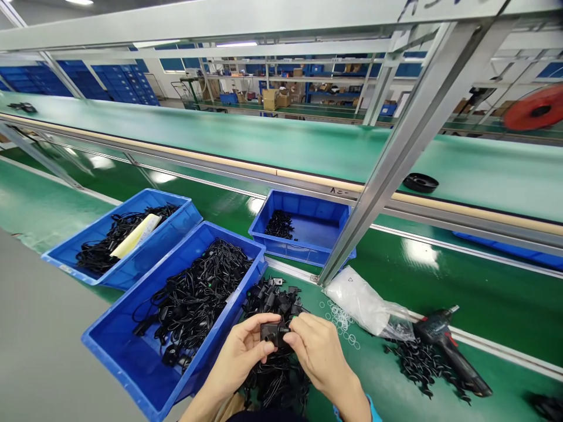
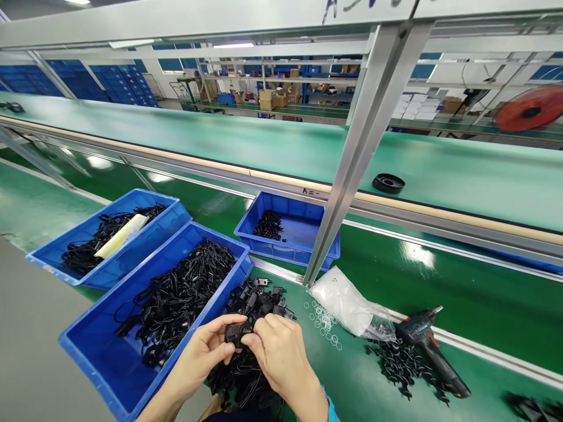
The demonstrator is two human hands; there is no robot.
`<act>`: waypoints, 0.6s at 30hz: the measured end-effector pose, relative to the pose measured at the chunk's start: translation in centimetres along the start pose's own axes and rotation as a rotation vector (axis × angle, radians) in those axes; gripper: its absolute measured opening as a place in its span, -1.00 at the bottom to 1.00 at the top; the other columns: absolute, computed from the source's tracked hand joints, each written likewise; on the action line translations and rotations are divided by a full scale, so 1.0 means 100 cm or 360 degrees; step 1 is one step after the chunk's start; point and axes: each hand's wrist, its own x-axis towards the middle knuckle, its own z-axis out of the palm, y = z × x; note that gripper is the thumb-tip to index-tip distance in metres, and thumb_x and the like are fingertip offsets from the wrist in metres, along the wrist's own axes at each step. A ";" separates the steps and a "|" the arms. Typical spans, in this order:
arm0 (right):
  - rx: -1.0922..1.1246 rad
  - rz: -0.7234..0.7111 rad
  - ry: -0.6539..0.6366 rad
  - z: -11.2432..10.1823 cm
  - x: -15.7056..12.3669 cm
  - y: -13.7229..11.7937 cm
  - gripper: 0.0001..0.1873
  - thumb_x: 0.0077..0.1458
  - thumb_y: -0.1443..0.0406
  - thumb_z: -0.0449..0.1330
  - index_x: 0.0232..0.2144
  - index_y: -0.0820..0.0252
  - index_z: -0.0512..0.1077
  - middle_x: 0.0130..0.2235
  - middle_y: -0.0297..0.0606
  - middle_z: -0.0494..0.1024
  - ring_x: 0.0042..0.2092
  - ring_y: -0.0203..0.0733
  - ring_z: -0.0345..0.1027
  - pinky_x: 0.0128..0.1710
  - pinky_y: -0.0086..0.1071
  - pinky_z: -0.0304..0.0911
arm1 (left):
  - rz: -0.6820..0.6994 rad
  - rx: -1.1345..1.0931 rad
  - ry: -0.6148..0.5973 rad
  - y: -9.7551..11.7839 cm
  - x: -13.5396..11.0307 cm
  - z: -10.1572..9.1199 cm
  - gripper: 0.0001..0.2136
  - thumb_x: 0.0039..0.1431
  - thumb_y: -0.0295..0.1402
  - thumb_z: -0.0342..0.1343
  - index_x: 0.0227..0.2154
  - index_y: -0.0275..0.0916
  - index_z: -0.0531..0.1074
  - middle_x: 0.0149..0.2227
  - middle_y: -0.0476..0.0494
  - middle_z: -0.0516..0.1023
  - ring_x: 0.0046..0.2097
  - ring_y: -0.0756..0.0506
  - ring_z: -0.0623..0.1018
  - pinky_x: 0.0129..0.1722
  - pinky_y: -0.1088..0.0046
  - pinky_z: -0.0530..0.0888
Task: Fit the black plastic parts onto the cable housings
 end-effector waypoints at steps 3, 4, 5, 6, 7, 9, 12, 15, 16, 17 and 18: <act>0.0112 0.0041 -0.0136 -0.002 -0.001 0.002 -0.74 0.40 0.21 -0.11 -0.26 0.17 0.30 -0.37 -0.28 0.39 -0.35 -0.20 0.23 -0.36 -0.33 0.07 | -0.0018 0.0019 0.0007 -0.002 0.002 -0.002 -0.53 -0.06 -0.13 0.40 -0.08 -0.20 0.55 -0.38 -0.09 0.51 -0.45 -0.01 0.43 -0.50 0.54 0.41; 0.0081 0.0019 -0.0158 -0.002 -0.001 0.003 -0.77 0.38 0.25 -0.09 -0.26 0.17 0.31 -0.35 -0.26 0.38 -0.33 -0.18 0.22 -0.35 -0.32 0.07 | -0.0024 0.0041 0.0010 -0.003 0.002 -0.002 -0.53 -0.06 -0.14 0.40 -0.08 -0.20 0.55 -0.38 -0.09 0.51 -0.45 -0.01 0.43 -0.50 0.55 0.41; 0.0048 -0.0001 -0.0167 -0.001 -0.001 0.003 -0.77 0.37 0.27 -0.10 -0.30 0.17 0.30 -0.36 -0.26 0.37 -0.33 -0.17 0.20 -0.35 -0.31 0.05 | -0.0028 0.0074 0.0014 -0.004 0.003 -0.002 -0.54 -0.06 -0.14 0.40 -0.08 -0.19 0.55 -0.38 -0.09 0.51 -0.45 -0.01 0.43 -0.51 0.55 0.41; 0.0043 0.0003 -0.0155 0.001 -0.001 0.003 -0.73 0.37 0.28 -0.11 -0.36 0.16 0.29 -0.39 -0.27 0.35 -0.35 -0.17 0.17 -0.36 -0.31 0.03 | -0.0029 0.0116 0.0016 -0.005 0.003 -0.002 -0.54 -0.05 -0.14 0.40 -0.07 -0.18 0.55 -0.38 -0.09 0.52 -0.44 -0.01 0.44 -0.51 0.56 0.41; 0.0075 0.0041 -0.0134 0.004 -0.001 0.002 -0.69 0.37 0.28 -0.12 -0.43 0.14 0.25 -0.44 -0.30 0.33 -0.39 -0.19 0.15 -0.38 -0.31 0.01 | -0.0029 0.0168 0.0018 -0.006 0.002 -0.001 -0.55 -0.04 -0.15 0.39 -0.07 -0.17 0.54 -0.37 -0.09 0.54 -0.44 -0.01 0.44 -0.51 0.56 0.42; 0.0231 0.0205 -0.0110 0.012 -0.001 0.001 -0.60 0.38 0.23 -0.13 -0.55 0.12 0.15 -0.54 -0.37 0.25 -0.48 -0.26 0.09 -0.43 -0.32 -0.03 | -0.0026 0.0286 0.0016 -0.008 0.000 -0.001 -0.57 -0.01 -0.14 0.36 -0.06 -0.14 0.53 -0.35 -0.11 0.57 -0.46 -0.02 0.46 -0.51 0.54 0.44; 0.0564 0.0480 -0.0231 0.024 -0.005 0.011 -0.49 0.38 0.14 -0.10 -0.62 0.14 0.15 -0.61 -0.44 0.25 -0.55 -0.34 0.14 -0.46 -0.39 0.00 | -0.0003 0.0477 0.0008 -0.015 0.006 -0.011 -0.58 0.02 -0.06 0.31 -0.08 -0.13 0.53 -0.30 -0.13 0.60 -0.52 -0.04 0.48 -0.54 0.47 0.48; 0.0405 0.0996 -0.0359 0.025 -0.025 0.048 -0.58 0.29 0.05 0.09 -0.54 0.12 0.34 -0.53 -0.45 0.42 -0.45 -0.33 0.33 -0.39 -0.46 0.11 | -0.0001 0.0724 0.0110 -0.035 0.029 -0.029 -0.54 0.08 0.03 0.20 -0.06 -0.15 0.48 -0.39 -0.11 0.59 -0.53 -0.12 0.53 -0.45 0.34 0.55; 0.0203 0.1250 -0.0338 0.021 -0.037 0.065 -0.63 0.24 0.04 0.14 -0.50 0.12 0.37 -0.49 -0.42 0.47 -0.41 -0.29 0.37 -0.36 -0.45 0.15 | 0.0017 0.0850 0.0186 -0.044 0.040 -0.034 -0.53 0.10 0.05 0.17 -0.04 -0.16 0.47 -0.39 -0.12 0.60 -0.48 -0.17 0.57 -0.37 0.27 0.58; -0.0016 0.1504 -0.0274 0.015 -0.051 0.082 -0.66 0.23 0.07 0.16 -0.50 0.13 0.36 -0.46 -0.35 0.49 -0.38 -0.22 0.40 -0.31 -0.41 0.19 | 0.0065 0.0987 0.0273 -0.053 0.049 -0.039 -0.52 0.10 0.05 0.14 -0.04 -0.17 0.47 -0.33 -0.16 0.62 -0.38 -0.23 0.61 -0.26 0.19 0.59; -0.0133 0.1650 -0.0216 0.008 -0.066 0.098 -0.71 0.25 0.13 0.12 -0.46 0.16 0.37 -0.40 -0.23 0.52 -0.31 -0.13 0.44 -0.23 -0.33 0.22 | 0.0140 0.1119 0.0348 -0.062 0.058 -0.043 -0.53 0.10 0.04 0.13 -0.05 -0.17 0.48 -0.23 -0.21 0.64 -0.25 -0.29 0.63 -0.13 0.12 0.58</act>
